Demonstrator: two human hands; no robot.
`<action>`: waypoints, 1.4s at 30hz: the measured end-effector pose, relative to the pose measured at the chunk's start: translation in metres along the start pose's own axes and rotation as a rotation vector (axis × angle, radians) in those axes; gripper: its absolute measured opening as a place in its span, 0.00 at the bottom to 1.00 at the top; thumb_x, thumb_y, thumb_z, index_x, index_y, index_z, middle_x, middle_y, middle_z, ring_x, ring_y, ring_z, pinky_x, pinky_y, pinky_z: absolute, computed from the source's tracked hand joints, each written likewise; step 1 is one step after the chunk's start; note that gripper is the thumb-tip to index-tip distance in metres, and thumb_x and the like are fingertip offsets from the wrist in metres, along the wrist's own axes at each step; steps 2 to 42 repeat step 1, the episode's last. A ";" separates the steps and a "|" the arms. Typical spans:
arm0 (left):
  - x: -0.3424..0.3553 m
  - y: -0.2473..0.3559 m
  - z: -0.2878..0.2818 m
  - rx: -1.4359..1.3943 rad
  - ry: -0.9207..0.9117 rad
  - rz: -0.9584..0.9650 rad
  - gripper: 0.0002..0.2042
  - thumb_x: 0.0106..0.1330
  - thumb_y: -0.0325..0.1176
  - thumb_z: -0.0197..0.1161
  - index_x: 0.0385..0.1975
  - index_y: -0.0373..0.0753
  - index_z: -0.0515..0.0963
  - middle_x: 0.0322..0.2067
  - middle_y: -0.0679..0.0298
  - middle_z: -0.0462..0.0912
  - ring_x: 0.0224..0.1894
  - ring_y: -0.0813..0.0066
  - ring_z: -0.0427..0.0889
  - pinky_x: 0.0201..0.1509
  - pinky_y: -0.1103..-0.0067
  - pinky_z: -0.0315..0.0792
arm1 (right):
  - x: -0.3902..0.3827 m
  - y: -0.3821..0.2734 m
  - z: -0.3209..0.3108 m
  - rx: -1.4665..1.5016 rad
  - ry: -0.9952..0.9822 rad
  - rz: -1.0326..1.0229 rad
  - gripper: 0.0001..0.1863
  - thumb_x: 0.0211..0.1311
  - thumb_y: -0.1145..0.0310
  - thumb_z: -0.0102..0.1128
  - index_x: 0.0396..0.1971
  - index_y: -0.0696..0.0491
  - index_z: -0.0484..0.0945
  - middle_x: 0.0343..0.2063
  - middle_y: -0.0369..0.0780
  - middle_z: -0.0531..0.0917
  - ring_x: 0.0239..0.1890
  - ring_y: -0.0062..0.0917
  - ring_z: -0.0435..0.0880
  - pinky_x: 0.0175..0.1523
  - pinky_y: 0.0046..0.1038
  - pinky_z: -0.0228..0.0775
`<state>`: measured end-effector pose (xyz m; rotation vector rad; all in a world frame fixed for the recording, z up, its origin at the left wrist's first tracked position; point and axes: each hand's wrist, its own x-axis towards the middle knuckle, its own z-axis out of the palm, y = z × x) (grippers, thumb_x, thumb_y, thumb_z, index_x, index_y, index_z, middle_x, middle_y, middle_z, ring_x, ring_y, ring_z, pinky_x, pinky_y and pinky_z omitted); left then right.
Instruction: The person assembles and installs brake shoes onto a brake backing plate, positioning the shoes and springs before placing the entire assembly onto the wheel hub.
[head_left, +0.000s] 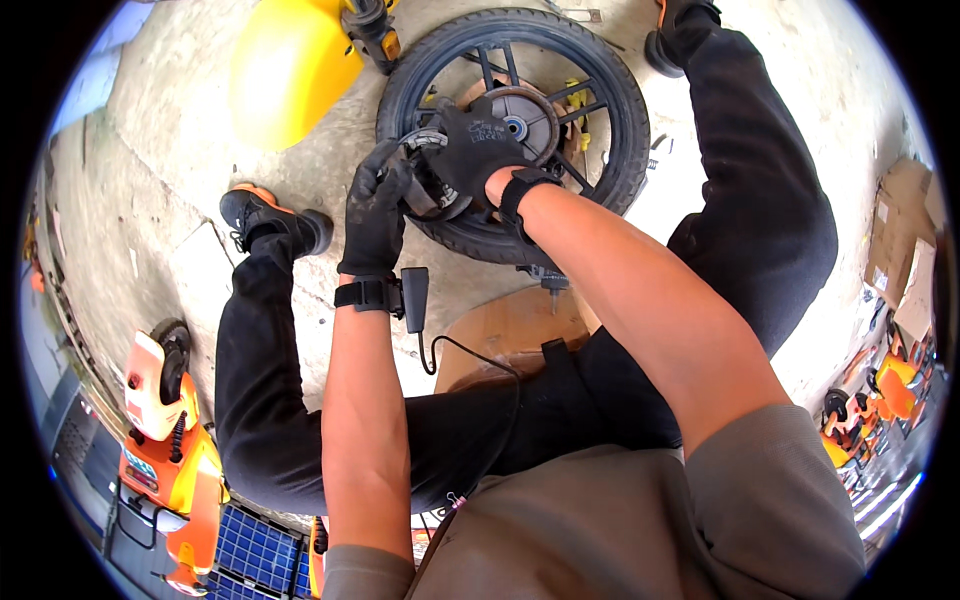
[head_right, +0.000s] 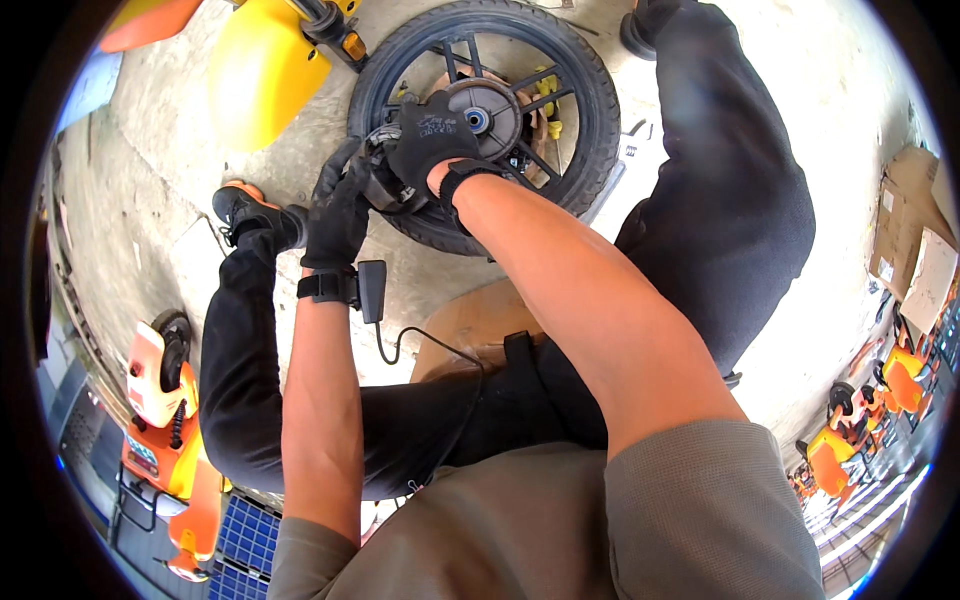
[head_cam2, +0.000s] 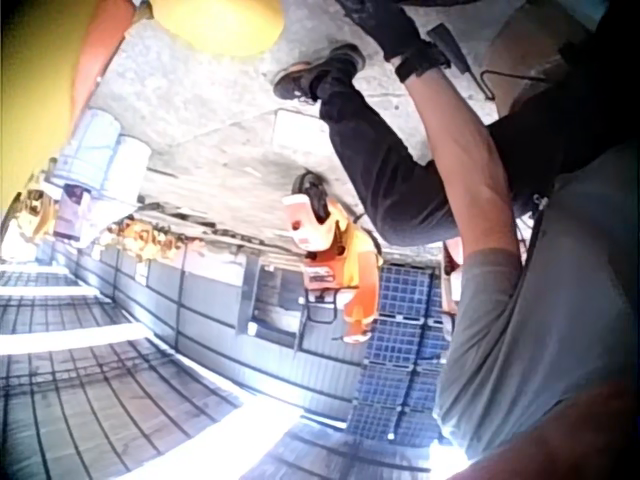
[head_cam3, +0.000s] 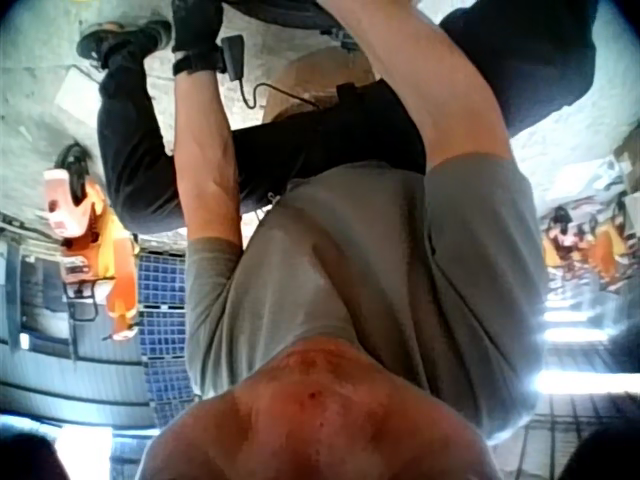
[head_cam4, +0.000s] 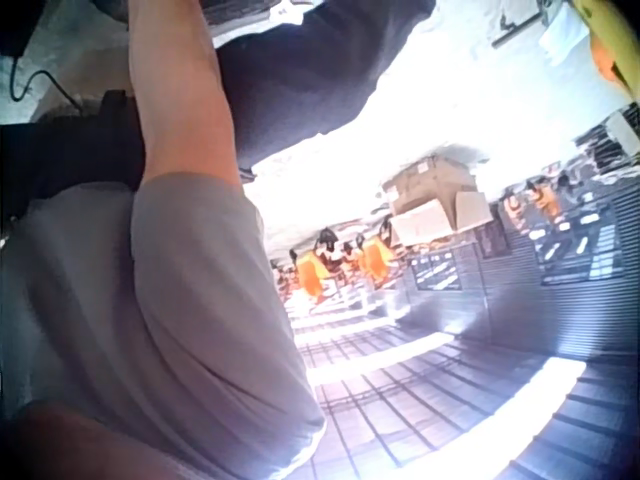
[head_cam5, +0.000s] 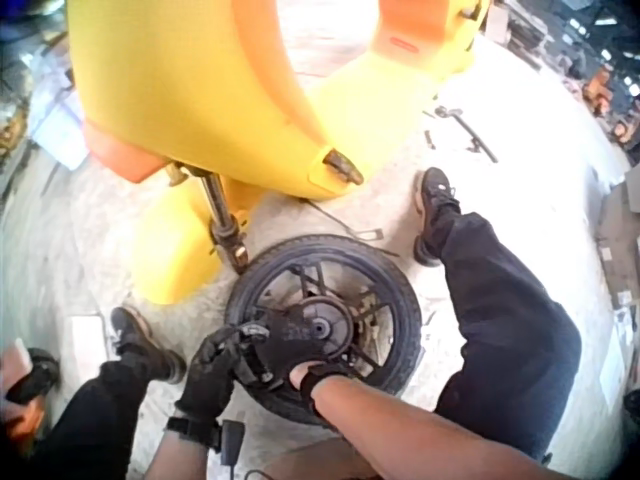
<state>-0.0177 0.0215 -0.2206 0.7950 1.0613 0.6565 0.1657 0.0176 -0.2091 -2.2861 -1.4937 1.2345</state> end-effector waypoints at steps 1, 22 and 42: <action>0.000 -0.001 0.002 0.016 0.001 0.009 0.23 0.70 0.31 0.61 0.63 0.33 0.67 0.54 0.61 0.76 0.54 0.74 0.76 0.60 0.76 0.70 | -0.001 0.000 0.000 0.007 0.005 0.015 0.35 0.58 0.52 0.62 0.66 0.47 0.68 0.64 0.51 0.68 0.55 0.49 0.78 0.57 0.43 0.72; 0.000 -0.001 0.002 0.016 0.001 0.009 0.23 0.70 0.31 0.61 0.63 0.33 0.67 0.54 0.61 0.76 0.54 0.74 0.76 0.60 0.76 0.70 | -0.001 0.000 0.000 0.007 0.005 0.015 0.35 0.58 0.52 0.62 0.66 0.47 0.68 0.64 0.51 0.68 0.55 0.49 0.78 0.57 0.43 0.72; 0.000 -0.001 0.002 0.016 0.001 0.009 0.23 0.70 0.31 0.61 0.63 0.33 0.67 0.54 0.61 0.76 0.54 0.74 0.76 0.60 0.76 0.70 | -0.001 0.000 0.000 0.007 0.005 0.015 0.35 0.58 0.52 0.62 0.66 0.47 0.68 0.64 0.51 0.68 0.55 0.49 0.78 0.57 0.43 0.72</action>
